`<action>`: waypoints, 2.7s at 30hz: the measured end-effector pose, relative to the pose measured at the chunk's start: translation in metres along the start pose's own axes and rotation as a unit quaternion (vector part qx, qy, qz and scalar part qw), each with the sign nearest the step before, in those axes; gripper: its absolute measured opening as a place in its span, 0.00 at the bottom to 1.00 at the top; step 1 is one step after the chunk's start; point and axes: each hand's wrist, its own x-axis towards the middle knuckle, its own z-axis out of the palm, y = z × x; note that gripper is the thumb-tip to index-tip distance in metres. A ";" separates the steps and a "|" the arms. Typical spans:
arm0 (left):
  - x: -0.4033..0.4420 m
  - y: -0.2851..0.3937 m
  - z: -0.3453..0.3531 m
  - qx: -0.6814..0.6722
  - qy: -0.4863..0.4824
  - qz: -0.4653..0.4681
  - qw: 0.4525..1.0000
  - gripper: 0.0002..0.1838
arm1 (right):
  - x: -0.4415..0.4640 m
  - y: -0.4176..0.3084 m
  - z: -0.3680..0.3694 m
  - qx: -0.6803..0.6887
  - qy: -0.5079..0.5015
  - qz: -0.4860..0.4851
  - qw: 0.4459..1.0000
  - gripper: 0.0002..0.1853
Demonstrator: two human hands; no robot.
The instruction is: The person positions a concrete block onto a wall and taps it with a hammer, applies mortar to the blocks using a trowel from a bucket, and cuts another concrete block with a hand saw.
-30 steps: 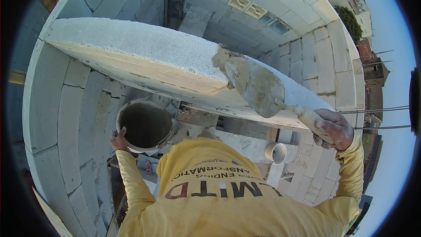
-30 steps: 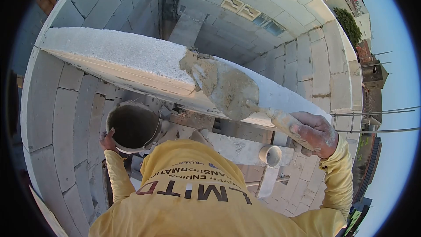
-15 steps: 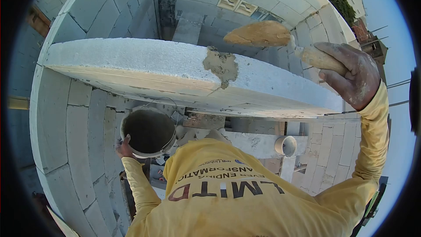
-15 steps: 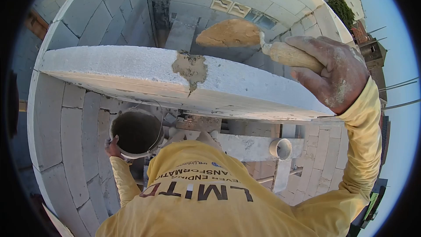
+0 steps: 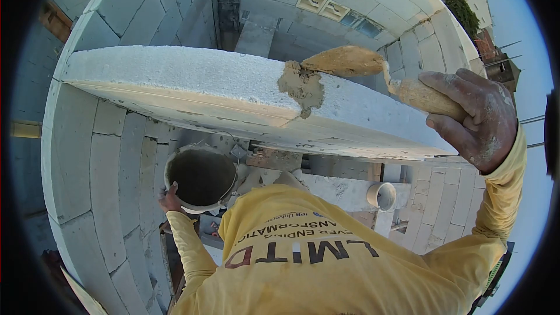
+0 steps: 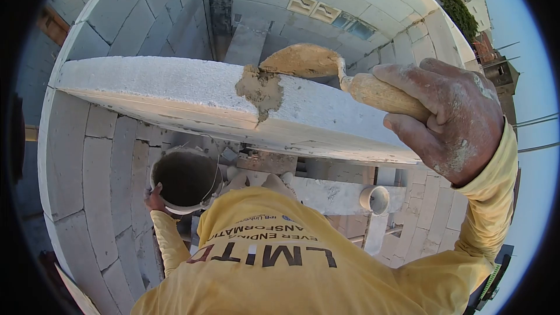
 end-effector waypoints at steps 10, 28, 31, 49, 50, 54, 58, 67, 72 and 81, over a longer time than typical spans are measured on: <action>-0.003 0.003 0.006 -0.018 -0.016 0.004 1.000 0.11 | 0.001 -0.018 0.003 -0.098 -0.002 -0.015 0.995 0.28; -0.010 0.010 0.008 -0.020 0.002 -0.005 1.000 0.13 | 0.004 -0.057 0.006 -0.228 0.122 -0.078 0.963 0.25; -0.015 0.014 0.008 -0.011 0.010 -0.007 1.000 0.13 | -0.002 -0.068 0.002 -0.257 0.109 -0.064 0.958 0.25; -0.022 0.021 0.013 -0.002 0.005 -0.008 1.000 0.11 | 0.005 -0.075 -0.011 -0.233 0.035 -0.048 0.971 0.21; -0.020 0.016 0.011 -0.003 0.004 -0.011 1.000 0.11 | 0.008 -0.072 -0.009 -0.236 0.035 -0.052 0.970 0.20; -0.033 0.026 0.017 -0.023 0.004 -0.005 1.000 0.09 | 0.011 -0.047 0.009 -0.206 0.051 -0.085 0.974 0.17; -0.041 0.028 0.016 -0.046 0.002 -0.001 0.999 0.09 | 0.008 -0.025 0.050 -0.238 0.102 -0.094 0.961 0.18; -0.044 0.005 0.007 0.003 0.037 0.019 0.999 0.11 | -0.036 0.030 0.066 0.069 0.142 0.077 0.984 0.24; -0.068 0.009 0.019 0.005 0.042 0.024 0.999 0.14 | -0.078 0.009 0.188 0.313 0.316 0.083 0.892 0.28; -0.106 0.026 0.040 -0.009 0.017 0.010 1.000 0.13 | -0.076 -0.055 0.246 0.289 0.236 0.080 0.924 0.35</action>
